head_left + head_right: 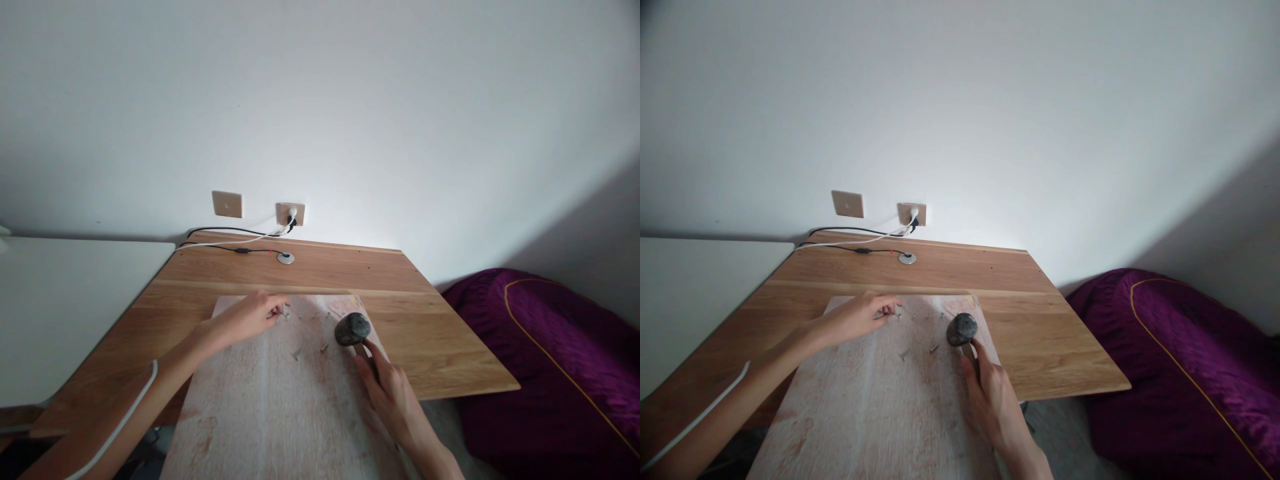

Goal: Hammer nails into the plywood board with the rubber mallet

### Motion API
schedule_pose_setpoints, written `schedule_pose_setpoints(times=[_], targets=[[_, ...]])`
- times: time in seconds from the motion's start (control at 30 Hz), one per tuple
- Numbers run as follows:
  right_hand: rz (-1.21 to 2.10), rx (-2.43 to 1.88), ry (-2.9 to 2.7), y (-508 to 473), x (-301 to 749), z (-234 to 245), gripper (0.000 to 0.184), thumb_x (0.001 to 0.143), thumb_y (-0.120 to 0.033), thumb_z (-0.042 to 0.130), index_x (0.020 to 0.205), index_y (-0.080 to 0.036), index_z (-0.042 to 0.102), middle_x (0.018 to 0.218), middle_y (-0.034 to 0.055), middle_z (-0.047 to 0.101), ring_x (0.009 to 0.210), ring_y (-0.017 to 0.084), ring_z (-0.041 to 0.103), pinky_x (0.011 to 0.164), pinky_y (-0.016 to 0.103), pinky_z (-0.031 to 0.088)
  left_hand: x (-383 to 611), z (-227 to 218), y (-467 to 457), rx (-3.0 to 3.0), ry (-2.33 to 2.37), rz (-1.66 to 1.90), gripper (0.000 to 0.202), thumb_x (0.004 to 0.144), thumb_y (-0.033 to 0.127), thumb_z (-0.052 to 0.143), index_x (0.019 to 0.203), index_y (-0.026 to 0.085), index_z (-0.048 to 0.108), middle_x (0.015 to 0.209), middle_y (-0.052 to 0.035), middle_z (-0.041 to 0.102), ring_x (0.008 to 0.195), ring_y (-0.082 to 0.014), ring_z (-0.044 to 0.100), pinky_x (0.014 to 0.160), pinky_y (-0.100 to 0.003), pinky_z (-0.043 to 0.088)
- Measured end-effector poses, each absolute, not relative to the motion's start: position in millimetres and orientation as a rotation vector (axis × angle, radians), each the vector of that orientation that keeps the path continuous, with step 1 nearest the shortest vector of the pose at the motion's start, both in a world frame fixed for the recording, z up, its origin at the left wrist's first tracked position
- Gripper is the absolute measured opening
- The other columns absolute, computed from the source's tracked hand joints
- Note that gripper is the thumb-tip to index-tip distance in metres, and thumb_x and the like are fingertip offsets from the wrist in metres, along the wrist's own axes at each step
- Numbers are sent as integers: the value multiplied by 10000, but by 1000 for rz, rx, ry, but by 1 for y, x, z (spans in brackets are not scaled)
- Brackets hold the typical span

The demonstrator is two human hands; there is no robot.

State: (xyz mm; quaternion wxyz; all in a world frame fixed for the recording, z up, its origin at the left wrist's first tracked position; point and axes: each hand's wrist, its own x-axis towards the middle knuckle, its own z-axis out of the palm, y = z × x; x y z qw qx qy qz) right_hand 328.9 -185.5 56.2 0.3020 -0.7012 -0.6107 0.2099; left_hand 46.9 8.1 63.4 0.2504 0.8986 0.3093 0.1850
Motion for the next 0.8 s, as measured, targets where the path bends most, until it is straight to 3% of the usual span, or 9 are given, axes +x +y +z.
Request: schedule_pose_setpoints(times=[0.27,0.67,0.8], targets=[[545,-1865,-1617,-186,328,56,581,1081,-521,356,1416,-117,606,704,35,716,594,240,686,630,320,515,36,44,8,2222,854,705,327,887,133,654,1198,211,719,941,-24,792,845,-172,728,815,-284,566],[565,-1895,-1618,-186,328,56,617,1065,-561,372,1414,-110,608,629,-7,653,474,196,615,555,306,491,43,36,6,2079,787,786,182,899,149,686,1063,177,759,989,-53,813,890,-177,750,849,-294,576],[575,-1847,-1625,-187,319,64,615,1069,-576,386,1416,-117,601,645,-17,635,476,169,586,521,280,474,42,35,5,2094,756,799,240,893,109,639,1090,180,759,1037,-62,811,915,-181,754,862,-300,581]])
